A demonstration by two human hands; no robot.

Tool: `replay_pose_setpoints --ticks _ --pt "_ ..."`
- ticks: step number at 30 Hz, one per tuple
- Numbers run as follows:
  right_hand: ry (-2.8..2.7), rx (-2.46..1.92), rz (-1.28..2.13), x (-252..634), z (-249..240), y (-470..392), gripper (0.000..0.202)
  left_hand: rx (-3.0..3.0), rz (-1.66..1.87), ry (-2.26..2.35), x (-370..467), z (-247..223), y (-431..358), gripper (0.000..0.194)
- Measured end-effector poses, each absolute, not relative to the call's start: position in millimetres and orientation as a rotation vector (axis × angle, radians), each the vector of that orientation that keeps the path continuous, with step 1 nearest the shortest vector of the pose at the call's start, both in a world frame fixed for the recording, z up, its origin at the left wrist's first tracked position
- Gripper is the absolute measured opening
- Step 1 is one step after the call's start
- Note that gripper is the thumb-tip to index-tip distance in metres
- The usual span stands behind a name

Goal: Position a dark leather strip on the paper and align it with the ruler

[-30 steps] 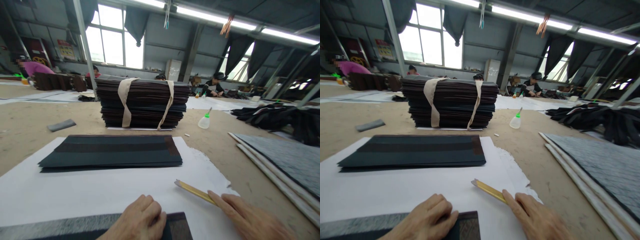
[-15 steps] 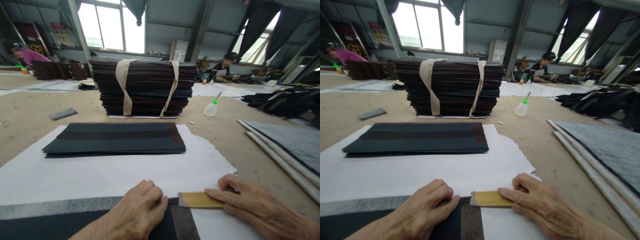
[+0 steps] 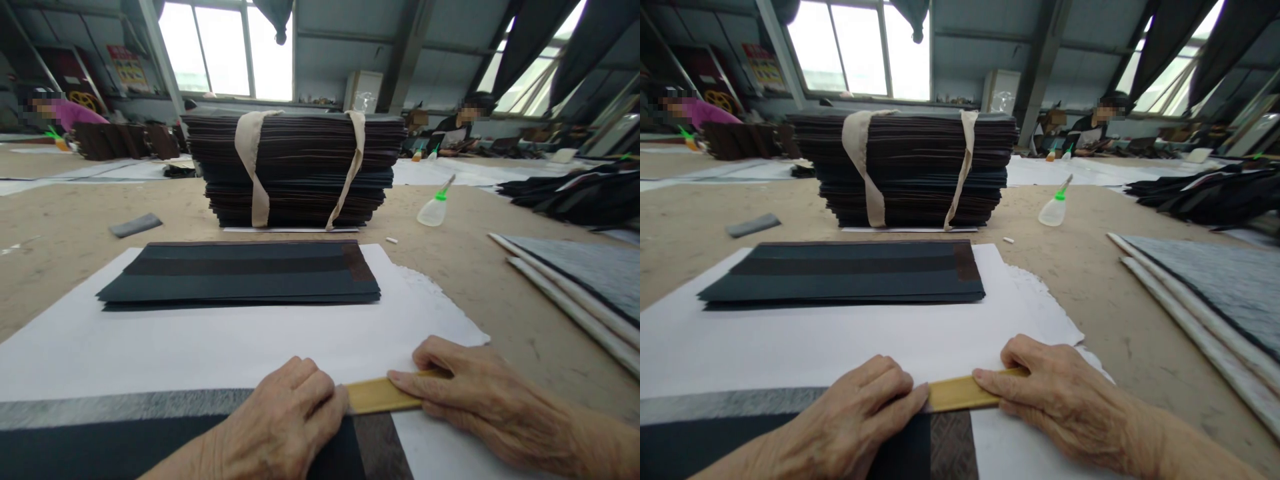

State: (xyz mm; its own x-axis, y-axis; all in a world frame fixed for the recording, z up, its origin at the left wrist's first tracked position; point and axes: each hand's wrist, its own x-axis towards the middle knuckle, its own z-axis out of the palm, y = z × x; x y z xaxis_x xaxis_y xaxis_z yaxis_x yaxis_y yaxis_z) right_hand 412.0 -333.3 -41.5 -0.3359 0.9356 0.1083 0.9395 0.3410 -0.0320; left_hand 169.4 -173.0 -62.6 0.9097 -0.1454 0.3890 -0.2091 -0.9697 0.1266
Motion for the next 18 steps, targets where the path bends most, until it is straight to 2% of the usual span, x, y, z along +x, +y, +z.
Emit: replay_pose_setpoints --ticks 8,12,18 --pt "-2.492 -1.679 -0.107 412 -42 -330 0.031 2.820 0.502 -0.255 142 -60 -153 0.033" --pt "-2.523 -1.627 -0.116 414 -43 -326 0.032 2.773 0.564 -0.228 127 -61 -140 0.039" --pt "-2.541 -1.596 -0.073 411 -44 -318 0.034 2.797 0.591 -0.238 130 -60 -142 0.037"
